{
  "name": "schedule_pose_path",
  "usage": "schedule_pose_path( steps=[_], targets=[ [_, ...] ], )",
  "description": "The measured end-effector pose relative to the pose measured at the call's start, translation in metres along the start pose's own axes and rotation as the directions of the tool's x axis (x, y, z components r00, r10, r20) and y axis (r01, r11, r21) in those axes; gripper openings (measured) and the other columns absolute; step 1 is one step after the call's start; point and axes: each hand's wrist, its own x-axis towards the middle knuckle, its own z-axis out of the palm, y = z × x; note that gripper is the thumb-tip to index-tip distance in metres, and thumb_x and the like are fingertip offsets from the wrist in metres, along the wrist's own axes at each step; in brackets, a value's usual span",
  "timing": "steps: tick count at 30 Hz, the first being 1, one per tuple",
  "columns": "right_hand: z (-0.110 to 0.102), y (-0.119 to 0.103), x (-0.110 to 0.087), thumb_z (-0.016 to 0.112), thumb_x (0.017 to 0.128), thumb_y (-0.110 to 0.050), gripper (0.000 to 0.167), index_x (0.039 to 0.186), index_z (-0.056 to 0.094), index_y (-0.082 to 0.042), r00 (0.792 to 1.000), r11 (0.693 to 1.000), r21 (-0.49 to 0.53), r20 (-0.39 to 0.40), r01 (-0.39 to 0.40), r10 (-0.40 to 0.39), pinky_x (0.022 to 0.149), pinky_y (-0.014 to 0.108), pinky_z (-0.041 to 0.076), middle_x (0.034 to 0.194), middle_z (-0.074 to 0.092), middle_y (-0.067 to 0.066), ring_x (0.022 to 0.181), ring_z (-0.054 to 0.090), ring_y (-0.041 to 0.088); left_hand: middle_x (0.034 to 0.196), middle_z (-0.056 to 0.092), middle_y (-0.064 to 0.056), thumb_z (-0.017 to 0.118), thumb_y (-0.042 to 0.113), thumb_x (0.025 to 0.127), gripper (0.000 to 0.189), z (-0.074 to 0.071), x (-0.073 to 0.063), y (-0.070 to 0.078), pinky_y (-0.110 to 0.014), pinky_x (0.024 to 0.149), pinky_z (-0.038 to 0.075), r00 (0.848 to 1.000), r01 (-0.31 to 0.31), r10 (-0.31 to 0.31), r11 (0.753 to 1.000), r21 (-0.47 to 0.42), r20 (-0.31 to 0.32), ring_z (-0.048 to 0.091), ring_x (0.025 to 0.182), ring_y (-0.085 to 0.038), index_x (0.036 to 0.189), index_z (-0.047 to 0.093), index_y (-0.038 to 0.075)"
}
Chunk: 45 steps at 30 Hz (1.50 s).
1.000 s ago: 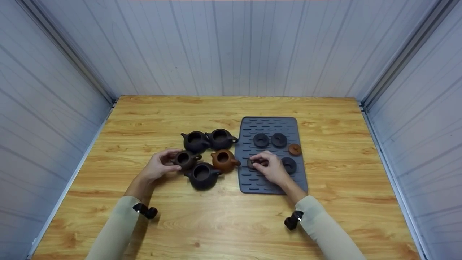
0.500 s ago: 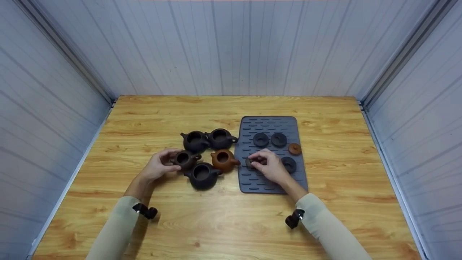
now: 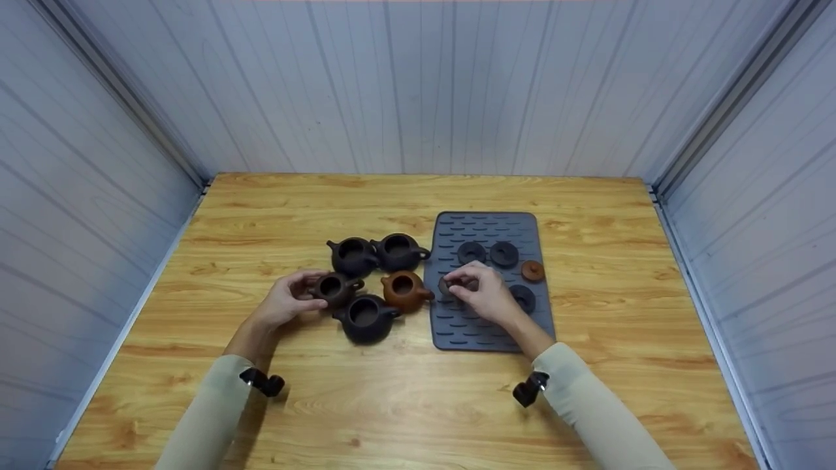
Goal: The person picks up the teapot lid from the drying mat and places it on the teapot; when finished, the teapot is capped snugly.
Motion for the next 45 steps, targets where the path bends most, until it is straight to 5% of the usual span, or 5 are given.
schedule_pose_path(
  steps=[13,22,32,45],
  targets=[
    [0.005,-0.019,0.004,0.082,0.104,-0.012,0.02,0.123,0.085,-0.009,1.0,1.0,0.013,0.0,0.017,-0.017,0.096,0.023,0.059,0.127,0.078,0.016,0.112,0.07,0.019,0.15,0.063,-0.037,0.09,-0.006,0.091,0.066,0.0,0.001,-0.002,-0.02,0.108,0.058,1.0,0.001,-0.001,1.0,-0.011,0.006,0.069,0.135,-0.036,0.15,0.063,-0.011],
    [0.013,-0.032,0.014,0.082,0.104,-0.012,0.02,0.123,0.085,-0.008,0.999,0.998,0.044,0.004,0.037,-0.037,0.095,0.019,0.059,0.125,0.076,0.018,0.108,0.067,0.009,0.149,0.065,-0.032,0.091,-0.007,0.089,0.066,0.001,0.001,0.001,-0.019,0.106,0.058,1.0,0.019,-0.019,1.0,0.0,-0.01,0.071,0.124,-0.012,0.15,0.065,-0.007],
    [0.023,-0.046,0.023,0.082,0.103,-0.008,0.017,0.12,0.086,-0.006,0.997,0.995,0.066,-0.003,0.077,-0.077,0.092,0.021,0.059,0.12,0.075,0.019,0.104,0.066,0.006,0.145,0.066,-0.029,0.09,-0.007,0.089,0.063,0.001,0.002,-0.001,-0.018,0.107,0.057,1.0,-0.019,0.019,1.0,0.006,-0.019,0.07,0.125,-0.014,0.147,0.066,-0.01],
    [0.049,-0.065,0.036,0.084,0.101,-0.006,0.02,0.12,0.085,-0.004,0.995,0.983,0.15,0.0,0.101,-0.102,0.092,0.018,0.06,0.12,0.075,0.021,0.104,0.069,0.01,0.145,0.068,-0.025,0.091,-0.006,0.088,0.065,0.003,-0.001,0.002,-0.018,0.105,0.057,1.0,0.009,-0.008,1.0,0.022,-0.022,0.069,0.122,-0.007,0.148,0.067,-0.006]
  ],
)
